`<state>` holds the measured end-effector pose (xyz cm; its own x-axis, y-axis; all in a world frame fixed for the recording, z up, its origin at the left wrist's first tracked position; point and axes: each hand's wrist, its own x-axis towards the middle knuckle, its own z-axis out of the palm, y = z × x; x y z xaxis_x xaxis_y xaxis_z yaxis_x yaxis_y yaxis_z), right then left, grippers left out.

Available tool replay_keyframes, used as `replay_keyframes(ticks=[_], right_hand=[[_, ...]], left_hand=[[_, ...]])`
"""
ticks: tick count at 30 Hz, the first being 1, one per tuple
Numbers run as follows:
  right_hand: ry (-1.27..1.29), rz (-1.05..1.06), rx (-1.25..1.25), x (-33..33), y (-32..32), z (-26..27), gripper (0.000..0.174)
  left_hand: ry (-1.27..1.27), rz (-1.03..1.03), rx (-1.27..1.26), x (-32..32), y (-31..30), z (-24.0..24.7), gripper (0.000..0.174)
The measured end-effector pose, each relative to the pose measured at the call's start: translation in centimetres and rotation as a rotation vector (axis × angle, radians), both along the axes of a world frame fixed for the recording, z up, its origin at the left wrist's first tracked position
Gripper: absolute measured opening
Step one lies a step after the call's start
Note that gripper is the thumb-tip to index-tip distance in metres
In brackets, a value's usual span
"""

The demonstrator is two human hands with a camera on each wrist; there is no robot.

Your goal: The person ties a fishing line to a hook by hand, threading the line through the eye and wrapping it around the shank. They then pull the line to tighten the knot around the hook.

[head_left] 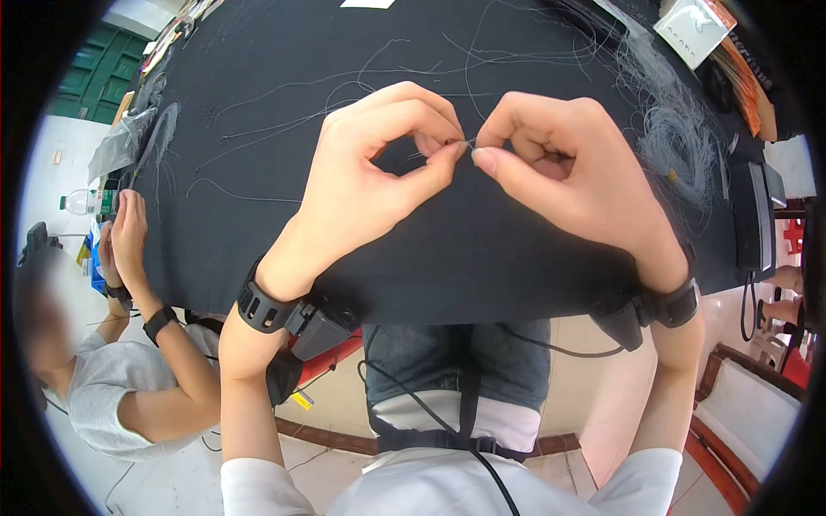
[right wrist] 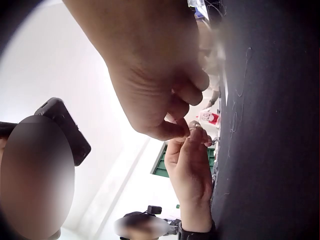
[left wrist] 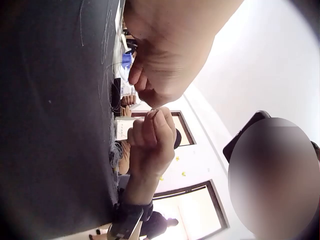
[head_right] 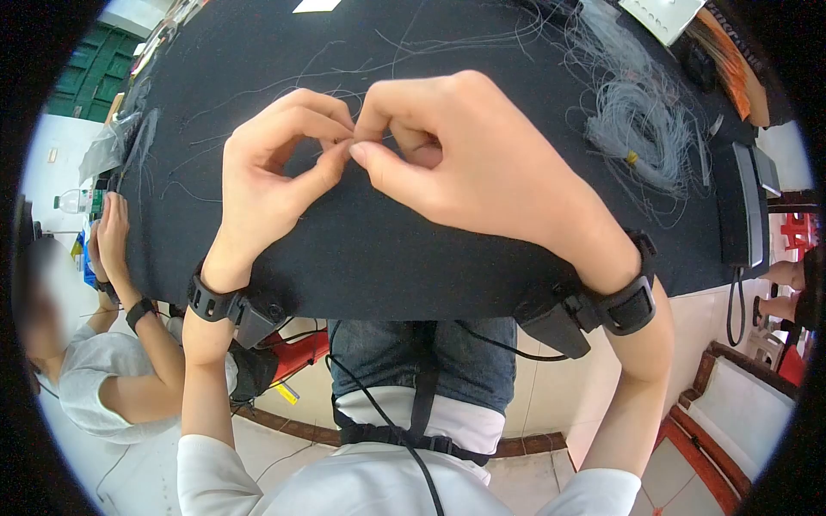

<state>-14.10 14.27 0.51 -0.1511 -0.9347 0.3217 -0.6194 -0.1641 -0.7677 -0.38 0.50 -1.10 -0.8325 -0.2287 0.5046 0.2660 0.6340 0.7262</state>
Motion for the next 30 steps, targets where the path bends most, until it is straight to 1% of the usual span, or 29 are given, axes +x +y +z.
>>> replay_keyframes(ticks=[5, 7, 10, 16, 19, 22, 27, 30], right_hand=[[-0.001, -0.097, -0.083, -0.4, -0.2, -0.7, 0.012], [0.011, -0.102, -0.061, -0.5, -0.3, -0.7, 0.013], [-0.006, -0.1, -0.055, -0.3, -0.4, -0.8, 0.014], [-0.027, -0.09, -0.037, -0.4, -0.5, -1.1, 0.015], [-0.02, -0.086, -0.005, -0.2, -0.5, -1.0, 0.015], [-0.018, -0.077, 0.021, -0.1, -0.4, -0.7, 0.015], [-0.01, -0.065, 0.027, 0.2, -0.3, -0.6, 0.015], [-0.028, -0.055, 0.078, 0.3, -0.3, -0.5, 0.015]], left_hand=[[-0.009, -0.052, -0.075, 0.0, 0.3, 0.3, 0.011], [-0.005, -0.083, -0.104, 0.1, 0.3, 0.5, 0.011], [0.046, -0.116, -0.089, 0.0, 0.2, 0.3, 0.011], [0.09, -0.095, -0.035, 0.2, 0.3, 0.5, 0.011], [0.103, -0.117, -0.048, 0.2, 0.1, 0.5, 0.011], [0.113, -0.117, 0.036, 0.2, 0.2, 0.4, 0.012], [0.117, -0.093, 0.058, 0.2, 0.0, 0.3, 0.014], [0.088, -0.063, 0.086, 0.1, -0.1, 0.1, 0.012]])
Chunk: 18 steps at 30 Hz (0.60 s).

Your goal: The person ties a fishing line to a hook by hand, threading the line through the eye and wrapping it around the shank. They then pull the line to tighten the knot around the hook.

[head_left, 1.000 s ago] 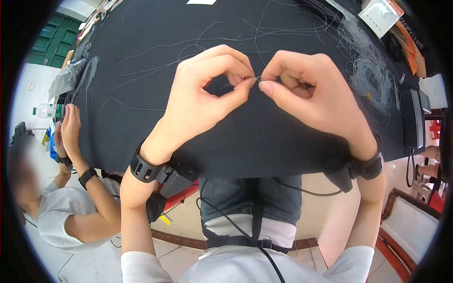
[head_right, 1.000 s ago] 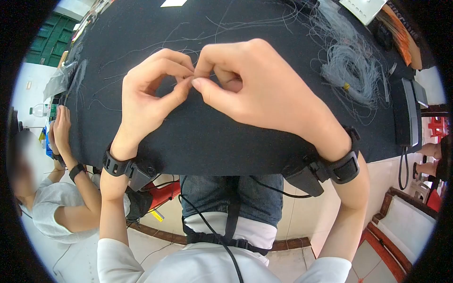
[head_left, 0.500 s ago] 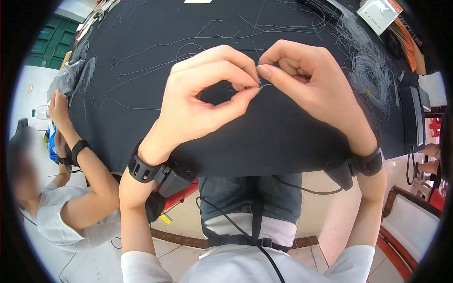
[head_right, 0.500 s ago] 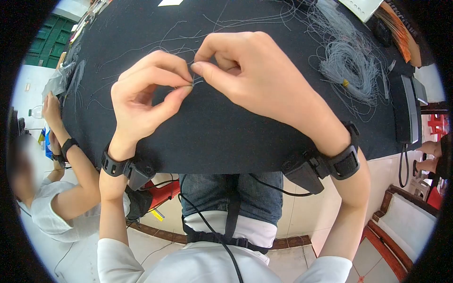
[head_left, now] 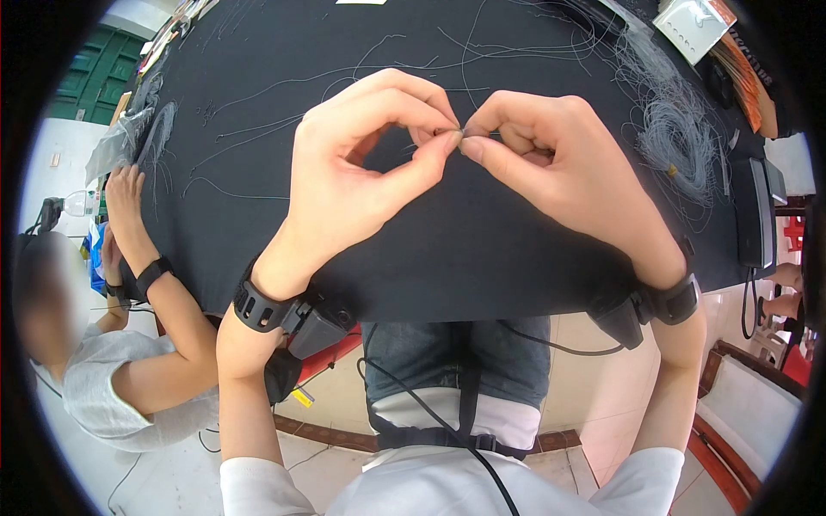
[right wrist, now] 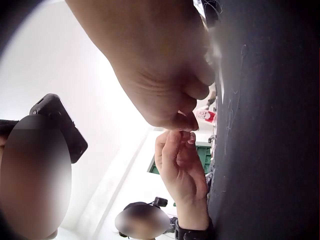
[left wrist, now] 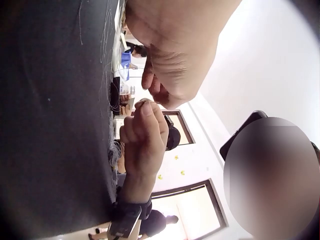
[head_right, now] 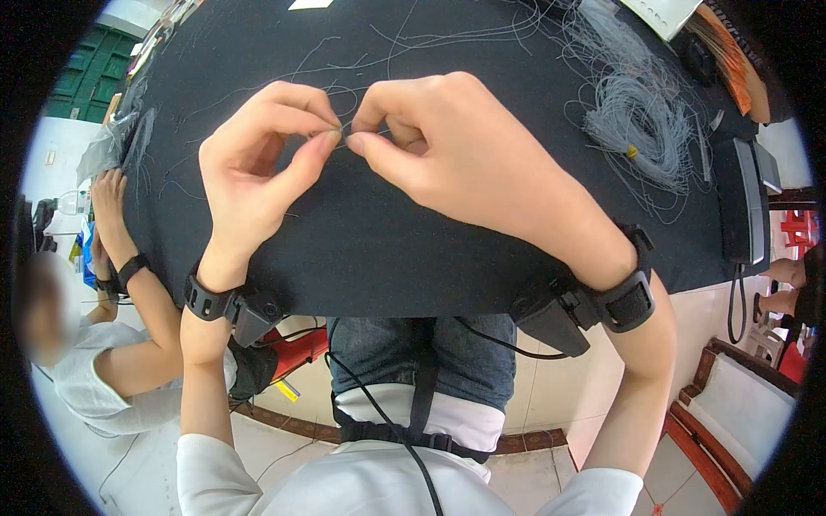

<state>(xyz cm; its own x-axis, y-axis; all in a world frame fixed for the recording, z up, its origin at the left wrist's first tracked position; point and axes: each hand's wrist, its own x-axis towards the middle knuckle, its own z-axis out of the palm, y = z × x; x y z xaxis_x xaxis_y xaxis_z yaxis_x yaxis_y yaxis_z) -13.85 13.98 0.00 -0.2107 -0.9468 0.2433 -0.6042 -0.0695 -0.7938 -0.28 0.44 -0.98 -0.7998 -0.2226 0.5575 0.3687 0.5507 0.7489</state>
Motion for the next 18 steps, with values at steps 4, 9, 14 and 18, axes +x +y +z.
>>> replay_keyframes(ticks=[4, 9, 14, 18], right_hand=[[0.041, 0.025, -0.007, -0.1, -0.01, -0.19, 0.015], [0.042, 0.006, -0.022, -0.16, 0.03, -0.19, 0.016], [-0.075, 0.019, -0.001, -0.55, -0.01, -0.55, 0.018], [-0.195, 0.028, 0.03, -0.93, -0.15, -0.74, 0.021]], left_hand=[[-0.06, 0.043, -0.013, -0.18, -0.41, -0.54, 0.009], [-0.103, 0.067, -0.087, -0.32, -0.49, -0.77, 0.008], [-0.118, 0.075, -0.161, -0.4, -0.19, -0.61, 0.008], [-0.133, 0.042, -0.195, -0.25, 0.24, -0.15, 0.009]])
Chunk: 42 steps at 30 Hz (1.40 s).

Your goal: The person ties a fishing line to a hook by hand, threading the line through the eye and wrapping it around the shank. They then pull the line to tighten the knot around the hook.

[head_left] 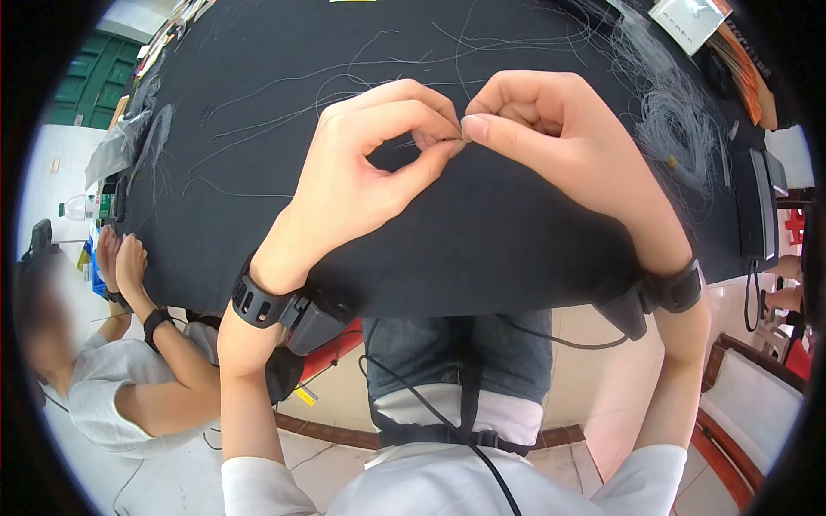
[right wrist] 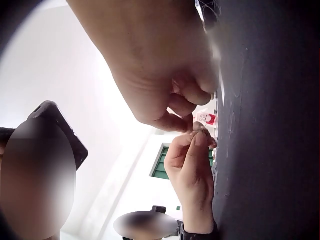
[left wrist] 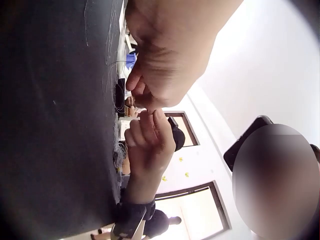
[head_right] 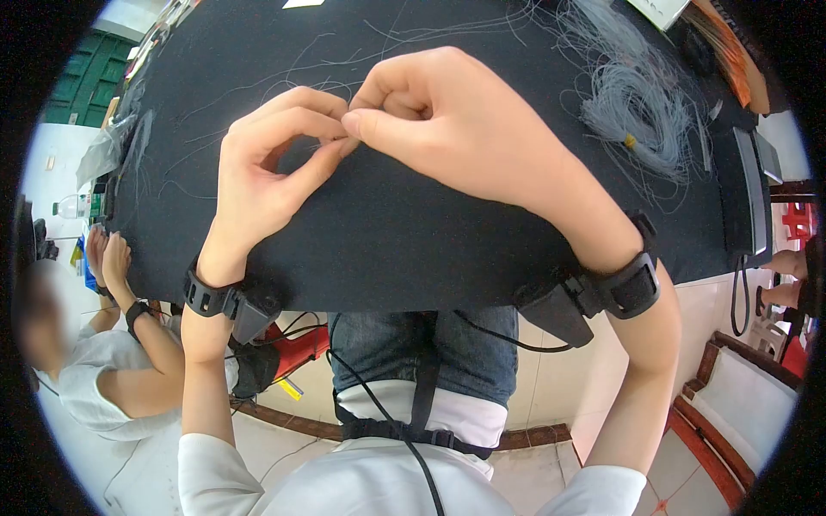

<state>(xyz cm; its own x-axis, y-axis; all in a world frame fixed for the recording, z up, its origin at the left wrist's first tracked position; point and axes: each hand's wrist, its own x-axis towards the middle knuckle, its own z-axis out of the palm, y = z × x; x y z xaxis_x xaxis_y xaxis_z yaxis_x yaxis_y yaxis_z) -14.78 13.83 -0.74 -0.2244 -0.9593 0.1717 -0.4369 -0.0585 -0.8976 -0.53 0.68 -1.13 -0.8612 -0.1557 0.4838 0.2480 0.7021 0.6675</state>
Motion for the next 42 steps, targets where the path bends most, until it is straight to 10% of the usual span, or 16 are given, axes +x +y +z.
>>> replay_keyframes(ticks=[42], right_hand=[[-0.013, -0.016, 0.004, 0.2, 0.3, 0.2, 0.015]], left_hand=[[0.044, 0.044, -0.235, 0.1, 0.0, 0.0, 0.011]])
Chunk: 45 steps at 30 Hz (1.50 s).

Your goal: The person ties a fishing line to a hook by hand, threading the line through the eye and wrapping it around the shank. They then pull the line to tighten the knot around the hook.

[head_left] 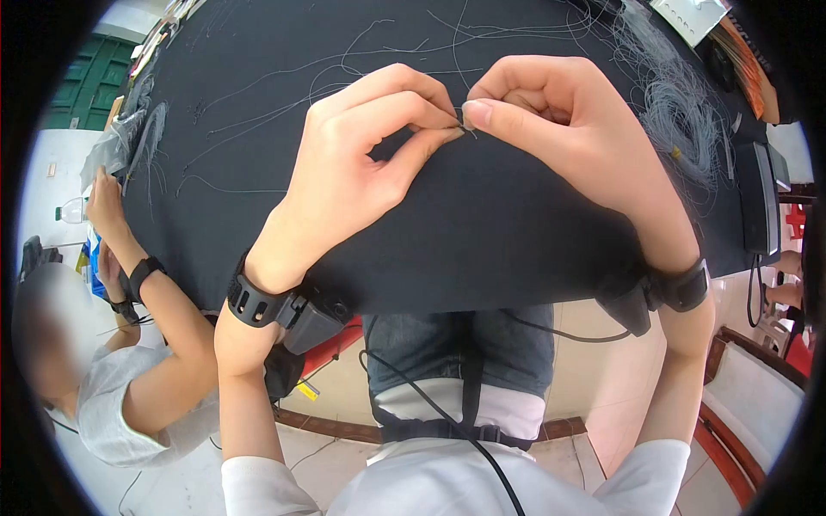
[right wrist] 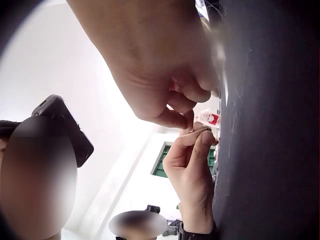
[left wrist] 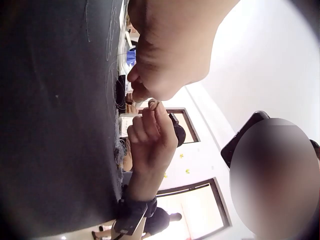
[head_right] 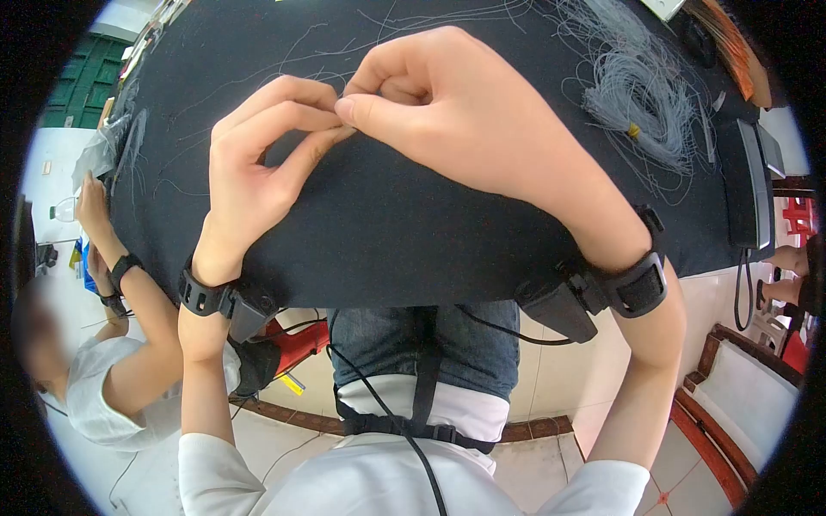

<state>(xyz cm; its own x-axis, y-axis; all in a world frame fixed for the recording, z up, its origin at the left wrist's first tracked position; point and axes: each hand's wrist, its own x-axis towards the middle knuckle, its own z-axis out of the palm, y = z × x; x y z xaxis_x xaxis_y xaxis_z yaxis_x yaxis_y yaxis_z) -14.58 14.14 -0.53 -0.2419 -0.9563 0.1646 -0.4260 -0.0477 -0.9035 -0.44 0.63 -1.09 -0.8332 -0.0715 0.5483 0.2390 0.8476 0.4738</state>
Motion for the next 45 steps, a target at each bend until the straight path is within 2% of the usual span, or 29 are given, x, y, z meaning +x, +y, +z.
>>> replay_keyframes(ticks=[6, 12, 15, 18, 21, 24, 30, 33, 36, 42, 45], right_hand=[[-0.024, 0.155, 0.05, 0.2, 0.2, 0.5, 0.016], [-0.069, 0.041, -0.058, -0.3, -0.3, -0.5, 0.019], [-0.129, -0.014, 0.131, -0.4, 0.0, 0.9, 0.02], [-0.12, -0.009, 0.109, -0.6, -0.1, 0.4, 0.022], [-0.048, -0.035, 0.085, -0.8, -0.2, 0.1, 0.02], [0.016, -0.058, -0.134, -1.1, -0.9, -2.2, 0.026], [0.114, -0.052, -0.038, -0.8, -0.7, -2.1, 0.025], [0.117, -0.055, -0.019, -0.5, -0.9, -2.0, 0.023], [0.191, -0.138, -0.009, -0.5, -1.0, -1.6, 0.02], [0.081, -0.352, -0.057, -0.3, -1.3, -1.2, 0.019], [0.115, -0.31, 0.045, -0.8, -1.3, -1.0, 0.019]], left_hand=[[-0.013, -0.003, 0.036, -0.1, 0.2, 0.0, 0.009], [-0.036, -0.06, 0.049, 0.0, 0.4, 0.0, 0.009], [-0.033, -0.076, 0.062, 0.0, 0.4, 0.0, 0.009], [-0.03, -0.099, 0.075, 0.1, 0.5, 0.1, 0.009], [-0.014, -0.122, 0.069, 0.1, 0.4, 0.1, 0.009], [-0.009, -0.144, 0.079, 0.1, 0.3, 0.2, 0.009], [0.011, -0.156, 0.154, 0.2, 0.2, -0.1, 0.012], [0.07, -0.088, 0.147, 0.3, -0.1, -0.3, 0.009], [0.06, -0.025, 0.247, 0.2, -0.6, -0.6, 0.006], [-0.037, 0.097, 0.494, -0.3, -1.1, -1.9, 0.005], [-0.047, 0.143, 0.699, -0.4, -1.8, -2.0, 0.009]])
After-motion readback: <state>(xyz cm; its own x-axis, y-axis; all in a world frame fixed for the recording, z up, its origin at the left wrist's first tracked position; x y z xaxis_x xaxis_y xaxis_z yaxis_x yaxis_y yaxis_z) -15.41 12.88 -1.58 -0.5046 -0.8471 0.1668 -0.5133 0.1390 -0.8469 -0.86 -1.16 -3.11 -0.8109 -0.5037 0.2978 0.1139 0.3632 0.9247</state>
